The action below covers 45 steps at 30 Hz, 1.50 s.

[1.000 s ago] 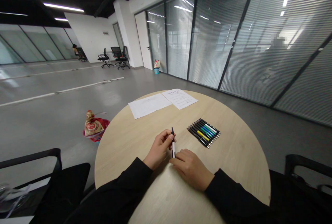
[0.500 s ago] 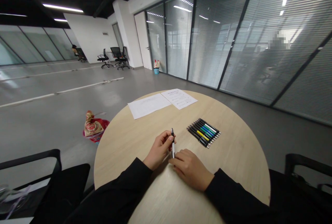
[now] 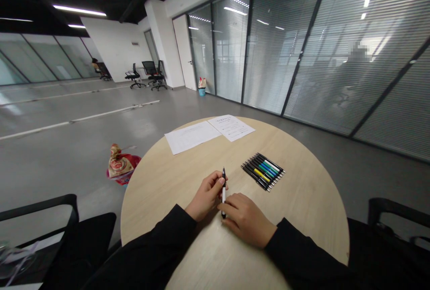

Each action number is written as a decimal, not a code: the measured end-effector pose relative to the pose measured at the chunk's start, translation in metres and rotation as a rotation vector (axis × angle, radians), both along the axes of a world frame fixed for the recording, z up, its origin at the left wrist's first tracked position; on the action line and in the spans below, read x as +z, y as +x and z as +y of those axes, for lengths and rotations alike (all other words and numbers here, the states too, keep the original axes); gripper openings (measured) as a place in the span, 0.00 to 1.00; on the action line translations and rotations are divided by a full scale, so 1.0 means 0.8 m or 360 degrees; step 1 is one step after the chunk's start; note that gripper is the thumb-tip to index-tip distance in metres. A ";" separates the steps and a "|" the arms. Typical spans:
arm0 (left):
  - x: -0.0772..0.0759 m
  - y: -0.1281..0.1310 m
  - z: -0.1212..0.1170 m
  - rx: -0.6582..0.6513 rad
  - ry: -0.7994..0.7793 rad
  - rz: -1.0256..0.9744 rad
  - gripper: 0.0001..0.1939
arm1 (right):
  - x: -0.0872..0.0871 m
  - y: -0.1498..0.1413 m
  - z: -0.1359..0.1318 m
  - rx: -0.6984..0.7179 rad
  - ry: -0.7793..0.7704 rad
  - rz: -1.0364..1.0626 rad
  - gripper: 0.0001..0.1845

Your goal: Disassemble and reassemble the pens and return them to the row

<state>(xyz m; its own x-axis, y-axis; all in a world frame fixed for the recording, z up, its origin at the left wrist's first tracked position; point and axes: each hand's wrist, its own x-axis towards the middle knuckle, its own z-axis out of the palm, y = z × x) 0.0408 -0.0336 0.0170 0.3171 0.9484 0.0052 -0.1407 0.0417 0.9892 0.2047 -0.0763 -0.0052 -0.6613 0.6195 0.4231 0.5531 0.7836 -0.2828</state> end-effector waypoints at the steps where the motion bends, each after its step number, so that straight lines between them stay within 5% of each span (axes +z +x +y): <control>1: 0.000 0.000 0.000 -0.0002 -0.0007 -0.0005 0.20 | -0.001 0.000 0.000 0.0003 0.0000 0.0001 0.10; 28: -0.009 -0.008 0.008 -0.0140 0.0177 -0.0012 0.18 | -0.005 0.002 0.003 -0.0090 -0.0014 -0.0027 0.08; 45: -0.012 -0.009 0.012 0.0213 0.0317 0.0264 0.15 | -0.008 0.009 0.010 -0.0181 -0.0132 0.0145 0.11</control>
